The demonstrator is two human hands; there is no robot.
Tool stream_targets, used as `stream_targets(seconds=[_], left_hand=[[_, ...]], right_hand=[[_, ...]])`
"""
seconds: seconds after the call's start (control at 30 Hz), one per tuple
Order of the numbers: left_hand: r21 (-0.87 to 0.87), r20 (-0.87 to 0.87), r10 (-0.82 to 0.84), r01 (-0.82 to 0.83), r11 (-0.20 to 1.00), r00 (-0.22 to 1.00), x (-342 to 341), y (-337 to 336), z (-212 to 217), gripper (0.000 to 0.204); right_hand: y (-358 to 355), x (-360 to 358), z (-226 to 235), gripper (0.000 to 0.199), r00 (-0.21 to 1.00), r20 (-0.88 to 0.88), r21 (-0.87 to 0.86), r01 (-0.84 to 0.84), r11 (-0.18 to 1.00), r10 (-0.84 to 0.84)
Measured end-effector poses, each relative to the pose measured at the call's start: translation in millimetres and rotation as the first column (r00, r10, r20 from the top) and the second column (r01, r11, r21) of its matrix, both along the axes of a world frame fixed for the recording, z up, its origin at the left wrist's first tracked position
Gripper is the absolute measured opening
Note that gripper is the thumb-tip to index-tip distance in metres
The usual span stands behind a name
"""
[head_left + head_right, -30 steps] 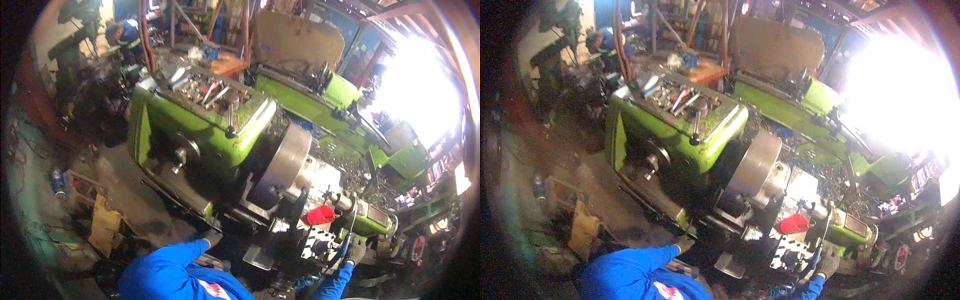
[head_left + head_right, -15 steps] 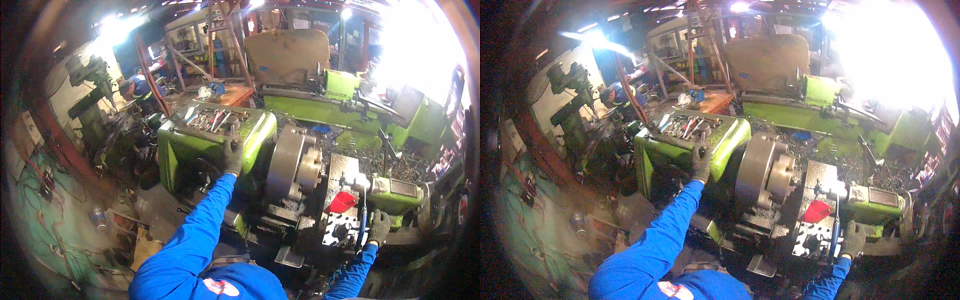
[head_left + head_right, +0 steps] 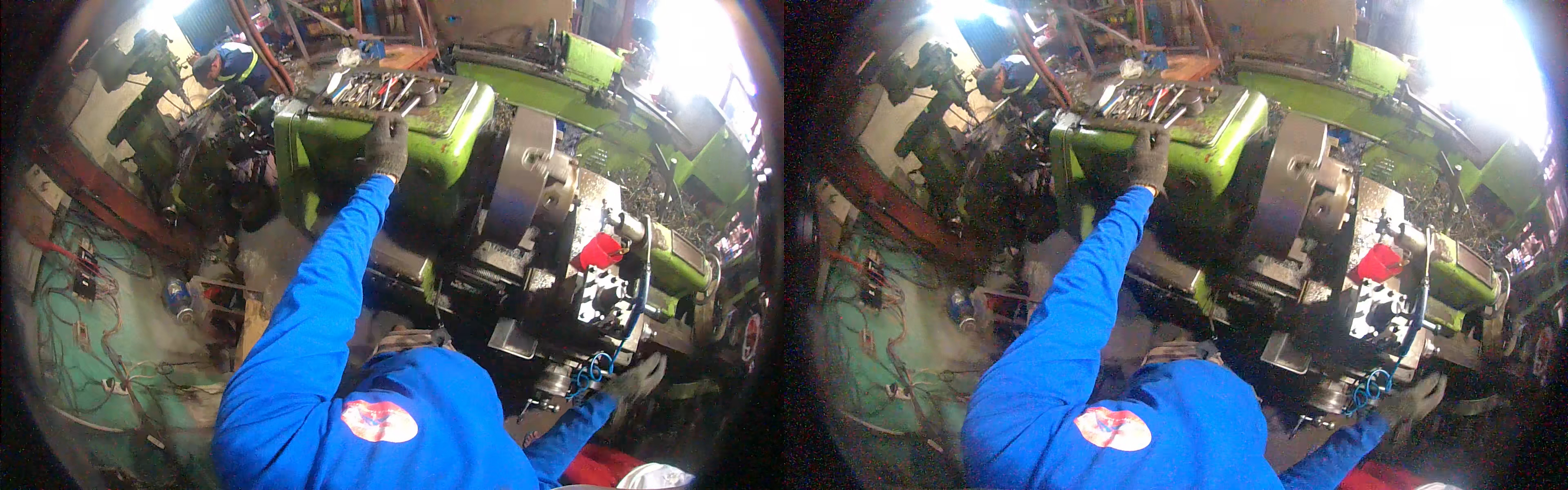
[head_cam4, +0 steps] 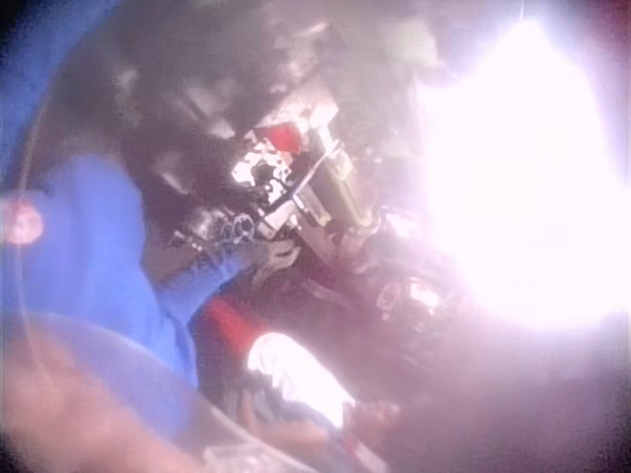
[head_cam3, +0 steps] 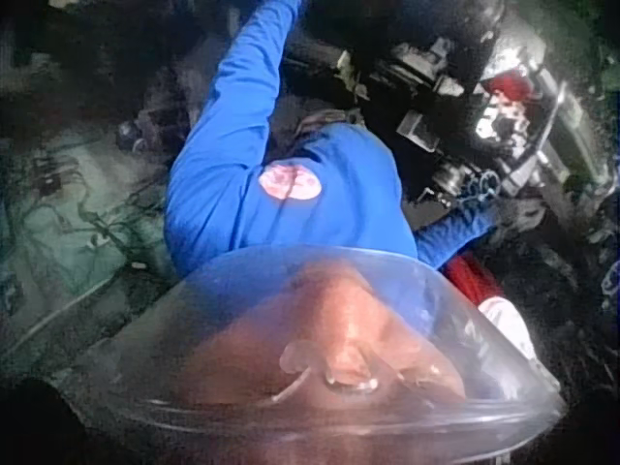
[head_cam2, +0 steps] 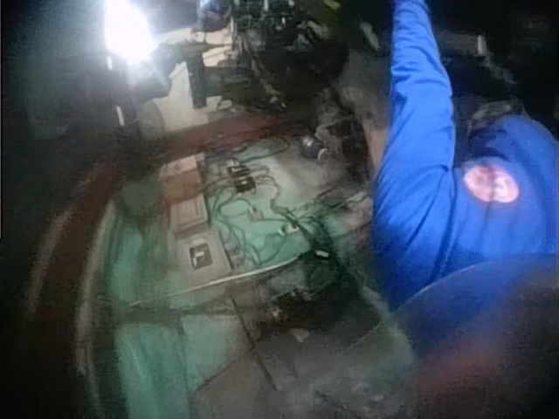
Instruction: The person operates a green metal lathe, adjusting the tool post and carriage while a cylindrical workpiece rotates. They repeatedly engage the cutting tool, remove metal shavings, and reposition the tool to continue machining the part.
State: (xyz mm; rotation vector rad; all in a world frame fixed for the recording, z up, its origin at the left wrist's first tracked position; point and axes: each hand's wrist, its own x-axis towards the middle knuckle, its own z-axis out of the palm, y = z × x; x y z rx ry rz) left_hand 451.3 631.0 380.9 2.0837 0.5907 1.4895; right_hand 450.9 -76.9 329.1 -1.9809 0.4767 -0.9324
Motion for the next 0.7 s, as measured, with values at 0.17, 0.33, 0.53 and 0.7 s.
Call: stream_targets(seconds=[0.17, 0.33, 0.53, 0.7], left_hand=[[0.046, 0.134, -0.147, 0.142, 0.989, 0.98, -13, -2, -2, 0.027], [-0.311, 0.034, -0.107, 0.112, 0.944, 0.994, -103, -32, -113, 0.034], [-0.98, 0.034, -0.017, 0.03, -0.195, 0.999, -215, -12, -378, 0.038], [-0.884, 0.008, -0.091, -0.036, -0.467, 0.996, -231, 33, -448, 0.046]], right_hand=[[-34, -167, -144, 0.046, 0.933, -0.224, -0.283, 0.216, 0.935, -0.283], [9, -302, -250, 0.043, 0.695, -0.707, -0.205, -0.03, 0.978, -0.126], [50, -428, -282, 0.041, 0.128, -0.976, 0.1, -0.452, 0.887, 0.175], [77, -462, -277, 0.04, 0.08, -0.975, 0.141, -0.498, 0.856, 0.207]])
